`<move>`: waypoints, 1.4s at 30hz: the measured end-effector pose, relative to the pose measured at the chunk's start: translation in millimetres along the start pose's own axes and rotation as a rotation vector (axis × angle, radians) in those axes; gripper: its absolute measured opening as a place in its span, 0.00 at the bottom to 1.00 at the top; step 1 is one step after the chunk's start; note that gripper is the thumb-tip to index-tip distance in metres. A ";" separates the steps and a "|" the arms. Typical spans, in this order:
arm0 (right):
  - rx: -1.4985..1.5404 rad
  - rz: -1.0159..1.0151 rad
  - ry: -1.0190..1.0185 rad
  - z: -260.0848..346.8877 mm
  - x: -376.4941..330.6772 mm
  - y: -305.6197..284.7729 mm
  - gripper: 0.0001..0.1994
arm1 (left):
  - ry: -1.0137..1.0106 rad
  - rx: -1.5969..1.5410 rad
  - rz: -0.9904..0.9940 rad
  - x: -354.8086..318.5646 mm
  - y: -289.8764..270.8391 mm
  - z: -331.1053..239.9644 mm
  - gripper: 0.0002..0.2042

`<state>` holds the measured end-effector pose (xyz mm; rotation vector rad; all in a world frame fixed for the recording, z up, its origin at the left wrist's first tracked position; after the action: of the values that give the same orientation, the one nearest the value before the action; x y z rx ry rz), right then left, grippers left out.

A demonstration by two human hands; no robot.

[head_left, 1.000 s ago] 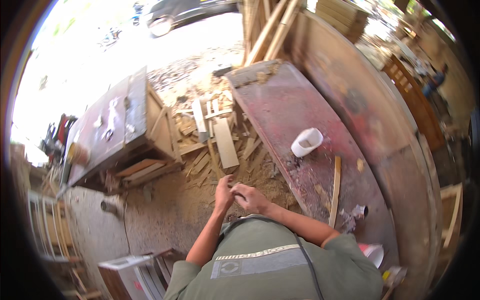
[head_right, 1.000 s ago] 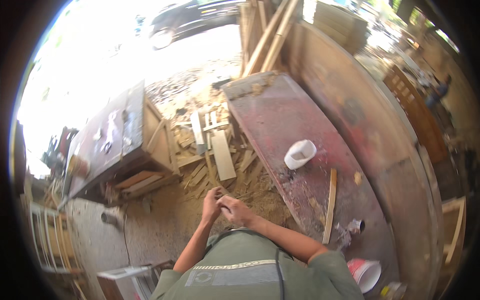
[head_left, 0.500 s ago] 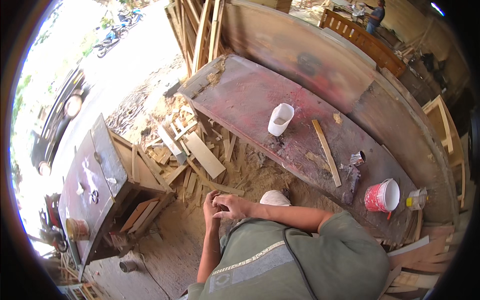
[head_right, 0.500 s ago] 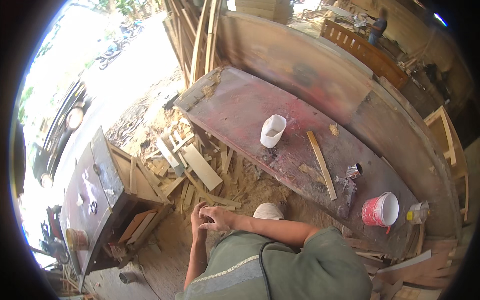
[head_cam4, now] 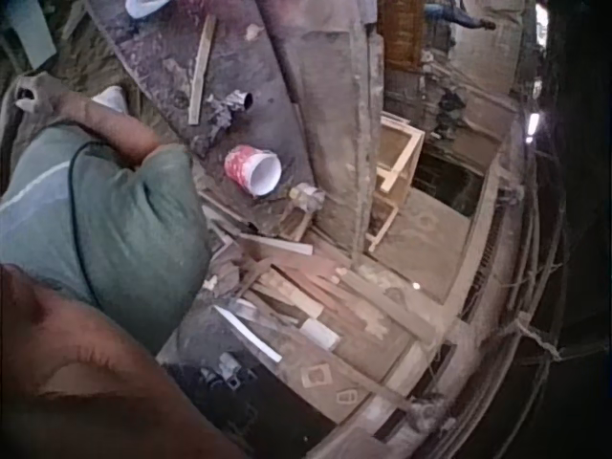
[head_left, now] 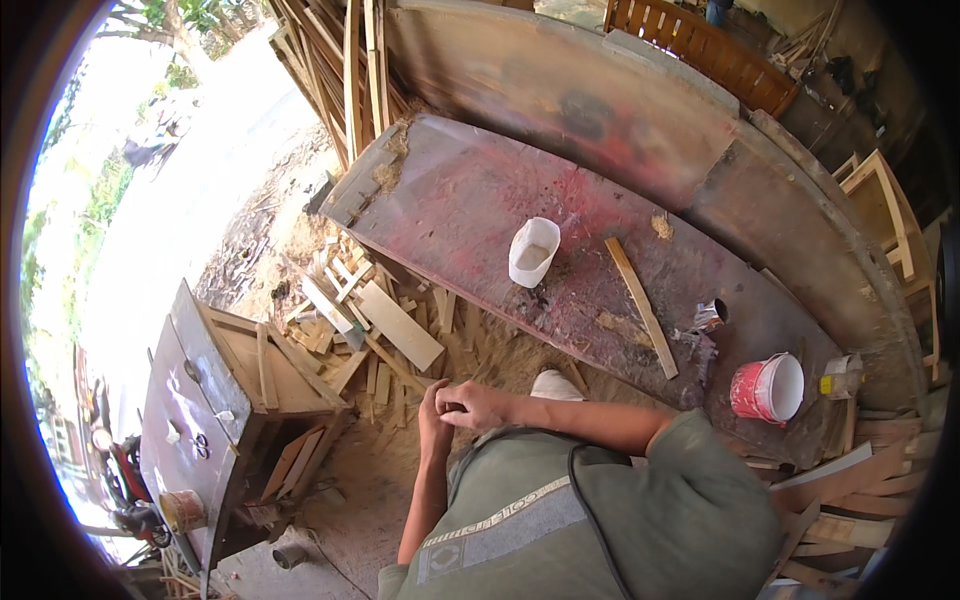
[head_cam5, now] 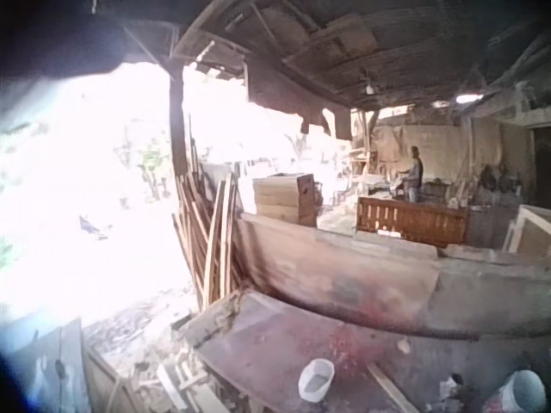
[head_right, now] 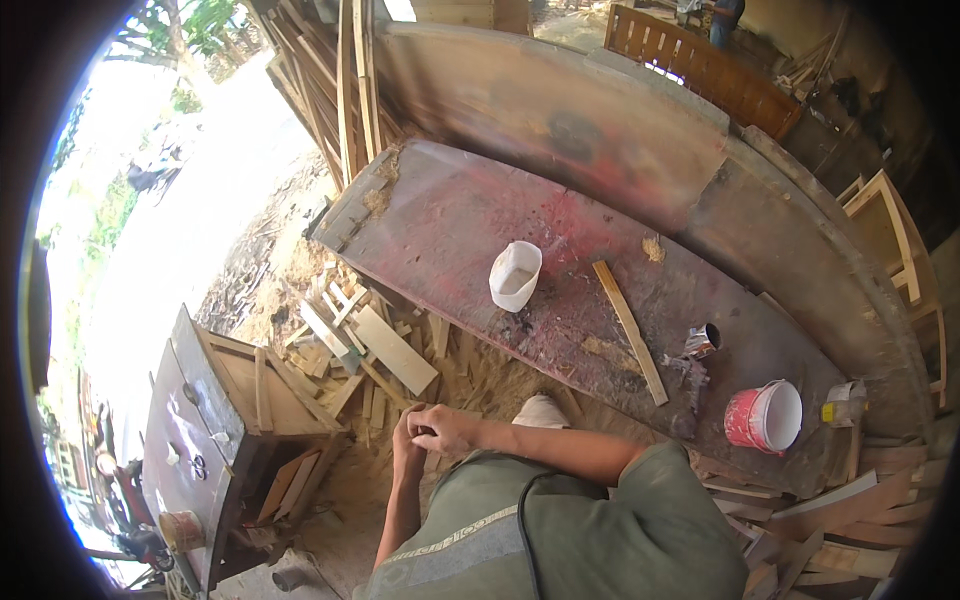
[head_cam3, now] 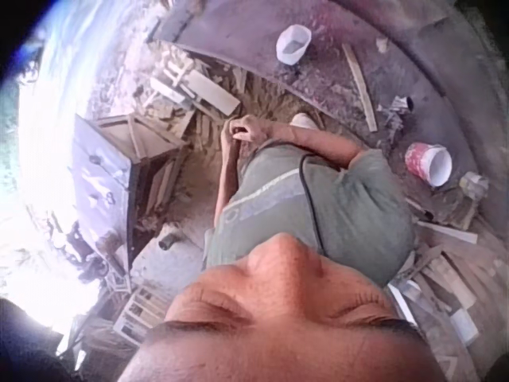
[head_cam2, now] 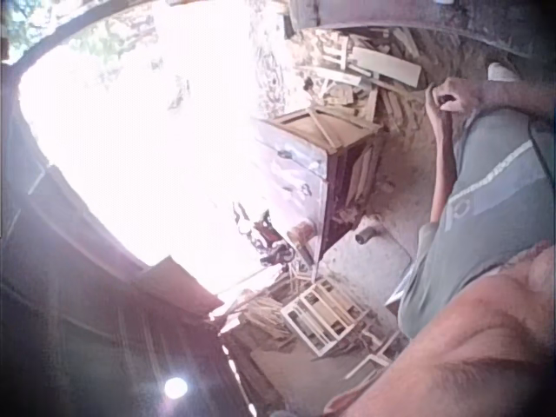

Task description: The person stirs a substance in a plastic container with a stick, then stirs a separate bucket of yellow liquid with a brush, and finally wipes the first container with a cloth.

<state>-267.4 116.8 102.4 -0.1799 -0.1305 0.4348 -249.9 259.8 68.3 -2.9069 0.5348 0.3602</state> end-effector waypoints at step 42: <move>-0.767 -0.719 1.308 -179.8 -309.0 -269.4 0.22 | 0.116 0.577 0.158 273.4 122.2 -68.6 0.14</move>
<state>-406.3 -282.2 -46.0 -1.0899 0.9226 -0.5275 -32.9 43.4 47.7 -2.3425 0.7450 0.0385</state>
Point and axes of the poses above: each hand's wrist, its own x-axis towards the middle knuckle, its own y-axis out of the palm, z = x × y, the point moved 3 cm from there along x, towards the middle knuckle, and after that the axes turned 1 degree about x, right-handed, at the moved point
